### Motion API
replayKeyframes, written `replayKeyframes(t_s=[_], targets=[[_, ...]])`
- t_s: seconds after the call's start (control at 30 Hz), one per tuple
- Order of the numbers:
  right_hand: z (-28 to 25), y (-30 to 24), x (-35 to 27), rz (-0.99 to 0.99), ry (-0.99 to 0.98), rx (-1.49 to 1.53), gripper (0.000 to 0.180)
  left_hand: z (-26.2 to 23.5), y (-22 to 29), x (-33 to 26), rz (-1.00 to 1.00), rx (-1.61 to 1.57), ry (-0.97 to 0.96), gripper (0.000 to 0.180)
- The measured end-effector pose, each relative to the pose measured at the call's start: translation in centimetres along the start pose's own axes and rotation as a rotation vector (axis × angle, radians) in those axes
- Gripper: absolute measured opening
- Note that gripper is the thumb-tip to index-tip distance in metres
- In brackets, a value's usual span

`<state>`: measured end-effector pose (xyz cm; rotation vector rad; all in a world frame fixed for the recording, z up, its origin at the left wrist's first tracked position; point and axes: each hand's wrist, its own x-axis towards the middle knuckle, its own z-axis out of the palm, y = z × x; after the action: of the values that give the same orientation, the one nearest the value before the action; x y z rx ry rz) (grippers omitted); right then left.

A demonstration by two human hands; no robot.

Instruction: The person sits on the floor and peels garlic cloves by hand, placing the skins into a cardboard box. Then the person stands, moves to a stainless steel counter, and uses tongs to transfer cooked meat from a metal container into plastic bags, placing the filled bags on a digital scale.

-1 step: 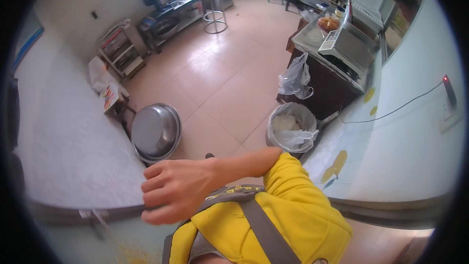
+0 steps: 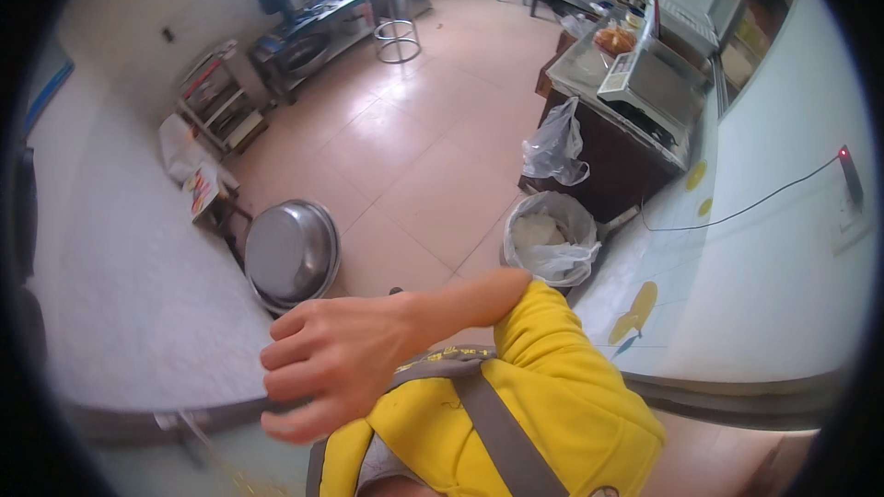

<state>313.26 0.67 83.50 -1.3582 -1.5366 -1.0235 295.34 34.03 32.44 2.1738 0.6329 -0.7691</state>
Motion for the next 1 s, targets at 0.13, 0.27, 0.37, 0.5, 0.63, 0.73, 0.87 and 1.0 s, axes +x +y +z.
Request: replayKeyframes(t_s=[0.13,0.27,0.37,0.5,0.63,0.73,0.87,1.0], targets=[[-3.9,8.2,3.6,-0.089,0.211,-0.239,0.003,-4.7,6.3,9.8,0.077,0.13,-0.104,0.02],[-8.5,15.3,3.9,-0.047,0.033,-0.454,0.022,-10.1,14.3,20.7,0.179,0.265,-0.2,0.02],[-13.2,18.3,2.9,0.092,-0.142,-0.628,0.017,-13.7,22.6,29.4,0.237,0.315,-0.244,0.021],[-18.1,21.4,1.0,0.209,-0.197,-0.871,0.017,-16.1,38.0,38.5,0.161,0.17,-0.319,0.021],[-21.9,25.6,-1.8,0.141,-0.008,-1.117,0.015,-14.7,54.2,41.4,0.266,0.405,-0.249,0.021],[-25.9,28.4,-4.4,0.295,0.137,-1.258,0.006,-9.4,64.1,40.5,0.433,0.449,-0.21,0.02],[-32.9,35.4,-10.4,0.334,-0.172,-1.172,0.014,-1.9,73.3,38.7,0.685,0.476,-0.424,0.02],[-36.2,45.4,-18.4,0.678,-0.33,-0.896,0.013,3.2,81.1,40.2,0.763,0.602,-0.553,0.02]])
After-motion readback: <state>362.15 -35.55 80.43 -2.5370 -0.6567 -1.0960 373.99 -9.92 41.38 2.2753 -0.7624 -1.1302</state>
